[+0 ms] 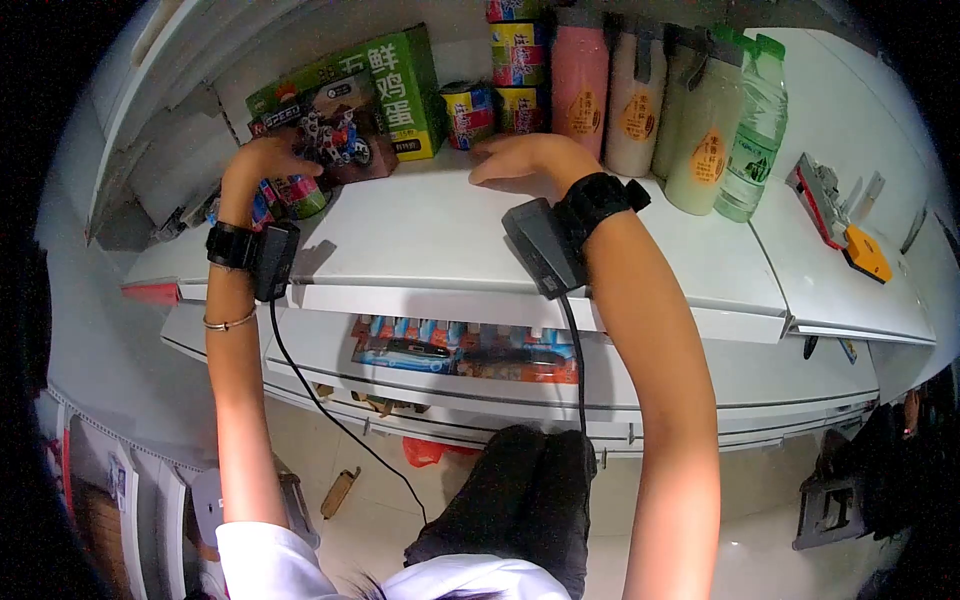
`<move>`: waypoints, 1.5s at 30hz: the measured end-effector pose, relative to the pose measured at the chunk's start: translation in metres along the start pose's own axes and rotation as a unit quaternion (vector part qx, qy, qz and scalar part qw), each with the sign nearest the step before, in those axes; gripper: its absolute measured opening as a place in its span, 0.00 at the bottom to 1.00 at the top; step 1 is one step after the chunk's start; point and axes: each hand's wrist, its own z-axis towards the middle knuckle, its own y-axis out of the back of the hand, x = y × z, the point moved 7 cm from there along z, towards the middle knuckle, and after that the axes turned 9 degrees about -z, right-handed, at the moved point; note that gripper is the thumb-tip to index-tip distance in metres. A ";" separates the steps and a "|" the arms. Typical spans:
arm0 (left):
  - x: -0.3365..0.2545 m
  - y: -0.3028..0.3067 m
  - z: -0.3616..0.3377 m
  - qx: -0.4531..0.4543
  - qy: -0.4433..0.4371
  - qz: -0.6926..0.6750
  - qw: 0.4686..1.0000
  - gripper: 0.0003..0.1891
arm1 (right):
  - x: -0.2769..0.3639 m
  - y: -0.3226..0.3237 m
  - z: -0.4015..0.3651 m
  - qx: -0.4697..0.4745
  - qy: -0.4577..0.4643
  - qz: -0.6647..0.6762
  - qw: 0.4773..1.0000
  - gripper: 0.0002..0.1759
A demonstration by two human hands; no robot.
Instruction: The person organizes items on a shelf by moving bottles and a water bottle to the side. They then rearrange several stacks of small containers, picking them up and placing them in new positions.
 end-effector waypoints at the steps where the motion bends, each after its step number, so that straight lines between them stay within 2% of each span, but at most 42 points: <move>1: -0.001 -0.002 0.000 0.015 -0.017 0.007 1.000 0.36 | -0.002 -0.001 0.000 -0.001 -0.001 0.004 1.000 0.44; 7: -0.023 0.003 -0.014 0.064 -0.127 -0.014 0.990 0.45 | -0.011 -0.006 0.012 -0.007 0.008 -0.016 1.000 0.44; 9: -0.046 0.012 -0.029 0.028 -0.149 -0.090 0.984 0.46 | -0.009 -0.004 0.010 -0.023 0.011 -0.025 0.999 0.42; 11: -0.068 0.014 -0.030 -0.002 -0.165 -0.129 0.978 0.50 | 0.001 0.006 0.002 -0.034 0.014 -0.058 0.998 0.35; 12: -0.082 0.012 -0.026 0.010 -0.183 -0.134 0.974 0.49 | 0.004 0.009 0.000 -0.041 0.013 -0.073 0.996 0.32; 14: -0.117 0.005 -0.018 0.034 -0.216 -0.145 0.965 0.47 | -0.005 0.026 0.009 -0.146 0.018 -0.061 0.987 0.25; 16: -0.152 0.002 -0.018 0.111 -0.186 -0.198 0.956 0.44 | -0.014 0.043 0.007 -0.253 0.001 -0.024 0.967 0.20; 17: -0.167 0.001 -0.009 0.047 -0.230 -0.195 0.952 0.42 | -0.019 0.053 0.002 -0.308 -0.017 0.009 0.951 0.19; 18: -0.178 -0.011 0.005 0.040 -0.263 -0.200 0.943 0.41 | -0.024 0.064 -0.004 -0.363 -0.035 0.041 0.930 0.18; 20: -0.198 -0.029 0.027 0.027 -0.327 -0.207 0.922 0.41 | -0.023 0.078 -0.018 -0.420 -0.044 -0.001 0.906 0.15; 21: -0.206 -0.028 0.019 0.060 -0.300 -0.243 0.920 0.38 | -0.021 0.083 -0.029 -0.436 -0.032 -0.020 0.899 0.15; 22: -0.212 -0.027 0.017 0.051 -0.318 -0.255 0.912 0.37 | -0.018 0.089 -0.038 -0.451 -0.019 -0.040 0.892 0.15; 25: -0.221 -0.027 0.017 0.010 -0.376 -0.296 0.878 0.34 | -0.015 0.092 -0.048 -0.409 -0.072 -0.019 0.910 0.13; 27: -0.220 -0.027 0.013 -0.031 -0.415 -0.329 0.848 0.32 | -0.010 0.092 -0.048 -0.449 -0.036 -0.069 0.890 0.12; 28: -0.218 -0.028 0.012 -0.039 -0.408 -0.329 0.851 0.32 | -0.006 0.089 -0.047 -0.465 -0.017 -0.092 0.880 0.13; 31: -0.208 -0.030 0.010 -0.071 -0.384 -0.332 0.859 0.32 | -0.001 0.088 -0.047 -0.520 0.018 -0.037 0.853 0.13; 33: -0.205 -0.029 0.015 -0.116 -0.372 -0.343 0.855 0.33 | -0.001 0.088 -0.046 -0.507 0.011 -0.024 0.862 0.12; 37: -0.202 -0.032 0.017 -0.133 -0.343 -0.358 0.858 0.32 | 0.005 0.086 -0.049 -0.453 -0.039 -0.065 0.888 0.12; 40: -0.204 -0.041 0.026 -0.147 -0.343 -0.373 0.849 0.32 | -0.004 0.085 -0.039 -0.459 0.004 -0.073 0.885 0.12; 42: -0.205 -0.041 0.024 -0.169 -0.349 -0.368 0.845 0.32 | -0.010 0.083 -0.036 -0.447 -0.028 -0.076 0.891 0.13; 45: -0.202 -0.038 0.013 -0.149 -0.328 -0.383 0.851 0.32 | 0.001 0.087 -0.040 -0.416 -0.076 -0.107 0.900 0.14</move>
